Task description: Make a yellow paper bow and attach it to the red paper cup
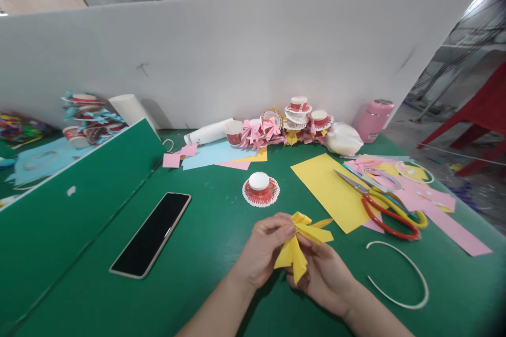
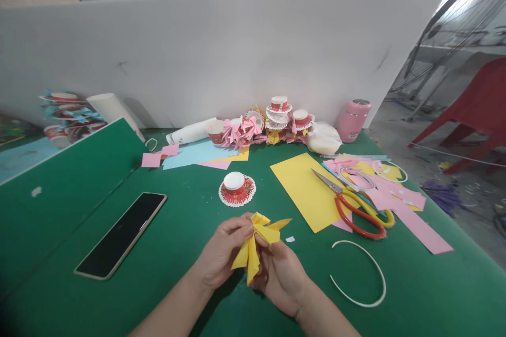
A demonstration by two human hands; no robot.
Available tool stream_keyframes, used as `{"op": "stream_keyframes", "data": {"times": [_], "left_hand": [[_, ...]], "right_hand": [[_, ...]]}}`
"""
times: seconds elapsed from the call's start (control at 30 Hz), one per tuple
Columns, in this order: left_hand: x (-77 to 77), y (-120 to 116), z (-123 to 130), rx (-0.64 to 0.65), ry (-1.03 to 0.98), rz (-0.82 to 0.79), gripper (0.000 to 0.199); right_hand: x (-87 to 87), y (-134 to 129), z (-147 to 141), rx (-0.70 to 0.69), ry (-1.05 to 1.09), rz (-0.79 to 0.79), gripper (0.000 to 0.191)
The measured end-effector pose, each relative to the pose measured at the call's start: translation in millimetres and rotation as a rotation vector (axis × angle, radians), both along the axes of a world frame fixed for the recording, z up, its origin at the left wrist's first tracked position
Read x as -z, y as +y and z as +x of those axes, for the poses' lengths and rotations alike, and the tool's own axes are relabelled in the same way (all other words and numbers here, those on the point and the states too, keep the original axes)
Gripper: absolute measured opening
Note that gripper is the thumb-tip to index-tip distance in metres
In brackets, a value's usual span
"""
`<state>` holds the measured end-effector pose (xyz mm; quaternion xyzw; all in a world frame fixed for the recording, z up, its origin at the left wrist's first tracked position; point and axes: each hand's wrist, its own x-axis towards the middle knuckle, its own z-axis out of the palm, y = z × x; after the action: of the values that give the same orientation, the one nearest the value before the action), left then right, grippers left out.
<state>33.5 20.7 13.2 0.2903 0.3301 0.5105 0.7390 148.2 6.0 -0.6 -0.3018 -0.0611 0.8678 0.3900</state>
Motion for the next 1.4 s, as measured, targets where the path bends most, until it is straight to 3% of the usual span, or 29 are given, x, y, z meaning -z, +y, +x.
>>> {"op": "stream_keyframes", "data": {"times": [0.23,0.5,0.7,0.83,1.1,1.4], "left_hand": [[-1.5,-3,2,0.028,-0.028,-0.079,0.015],[1.4,-4,2,0.041,-0.058,-0.087,0.012],[3.1,-3,5,-0.011,-0.045,-0.104,0.012],[3.4,1,4,-0.107,-0.065,-0.122,0.013],[0.4,6,2,-0.271,-0.078,-0.175,0.023],[7.0,7,3,-0.424,0.122,-0.072,0.025]], "right_hand": [[7.0,0,0,-0.063,0.069,-0.043,0.027],[5.7,-1,-4,0.057,-0.127,0.002,0.038],[3.0,0,-7,0.094,-0.232,0.088,0.027],[-0.2,5,-4,0.08,-0.286,0.147,0.024],[-1.6,11,6,0.209,-0.437,0.287,0.025],[4.8,11,12,0.227,-0.562,0.419,0.026]]}}
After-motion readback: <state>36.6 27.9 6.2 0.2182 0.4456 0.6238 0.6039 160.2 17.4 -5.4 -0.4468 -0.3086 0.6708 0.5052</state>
